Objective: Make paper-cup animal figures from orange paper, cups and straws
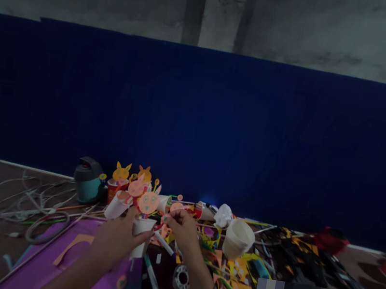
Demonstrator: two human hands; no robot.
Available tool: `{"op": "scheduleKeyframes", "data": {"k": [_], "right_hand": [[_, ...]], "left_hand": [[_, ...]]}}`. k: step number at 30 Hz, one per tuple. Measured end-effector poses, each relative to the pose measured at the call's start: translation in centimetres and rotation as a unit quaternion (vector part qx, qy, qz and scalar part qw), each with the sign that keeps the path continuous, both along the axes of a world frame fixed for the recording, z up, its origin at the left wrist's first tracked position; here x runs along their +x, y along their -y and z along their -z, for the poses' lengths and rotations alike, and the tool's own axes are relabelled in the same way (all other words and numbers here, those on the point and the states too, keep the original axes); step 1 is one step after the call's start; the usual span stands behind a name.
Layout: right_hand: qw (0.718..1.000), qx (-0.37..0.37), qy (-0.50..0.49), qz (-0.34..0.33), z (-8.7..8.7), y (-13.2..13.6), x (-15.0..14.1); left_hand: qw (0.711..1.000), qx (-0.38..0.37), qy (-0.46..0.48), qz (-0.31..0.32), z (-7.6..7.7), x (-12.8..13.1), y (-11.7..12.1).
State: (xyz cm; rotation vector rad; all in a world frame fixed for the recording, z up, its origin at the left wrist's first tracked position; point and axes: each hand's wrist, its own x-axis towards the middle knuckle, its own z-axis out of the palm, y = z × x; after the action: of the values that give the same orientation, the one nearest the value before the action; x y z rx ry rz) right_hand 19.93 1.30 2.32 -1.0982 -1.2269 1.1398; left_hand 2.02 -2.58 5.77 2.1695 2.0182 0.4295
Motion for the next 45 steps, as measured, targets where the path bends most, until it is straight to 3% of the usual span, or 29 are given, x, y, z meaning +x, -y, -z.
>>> {"op": "scheduleKeyframes", "data": {"k": [16, 21, 25, 28, 35, 41, 45], "right_hand": [[0.998, 0.056, -0.006, 0.016, 0.5, 0.0, -0.1], [1.0, 0.015, -0.024, 0.002, -0.4, 0.5, -0.3], [0.999, -0.013, 0.036, -0.002, -1.0, 0.9, -0.3], [0.997, -0.022, 0.075, -0.001, -0.7, 0.9, -0.3], [0.999, -0.011, 0.035, 0.005, 0.2, 0.6, -0.1], [0.997, -0.013, 0.081, 0.0, -0.4, 0.5, 0.2], [0.998, -0.026, 0.051, -0.01, -0.6, 0.6, 0.1]], "left_hand": [[1.0, 0.0, -0.002, -0.002, -0.1, 0.0, 0.1], [1.0, 0.016, -0.008, -0.01, -0.3, 0.0, 0.1], [1.0, 0.011, -0.005, -0.011, -0.6, 0.1, 0.3], [1.0, 0.008, -0.007, -0.011, -0.5, 0.3, 0.4], [1.0, 0.011, -0.021, -0.005, -0.8, 0.6, 0.7], [0.999, 0.009, -0.028, -0.014, -0.9, 0.7, 0.7], [0.999, 0.021, -0.013, -0.026, -0.8, 0.5, 0.5]]}}
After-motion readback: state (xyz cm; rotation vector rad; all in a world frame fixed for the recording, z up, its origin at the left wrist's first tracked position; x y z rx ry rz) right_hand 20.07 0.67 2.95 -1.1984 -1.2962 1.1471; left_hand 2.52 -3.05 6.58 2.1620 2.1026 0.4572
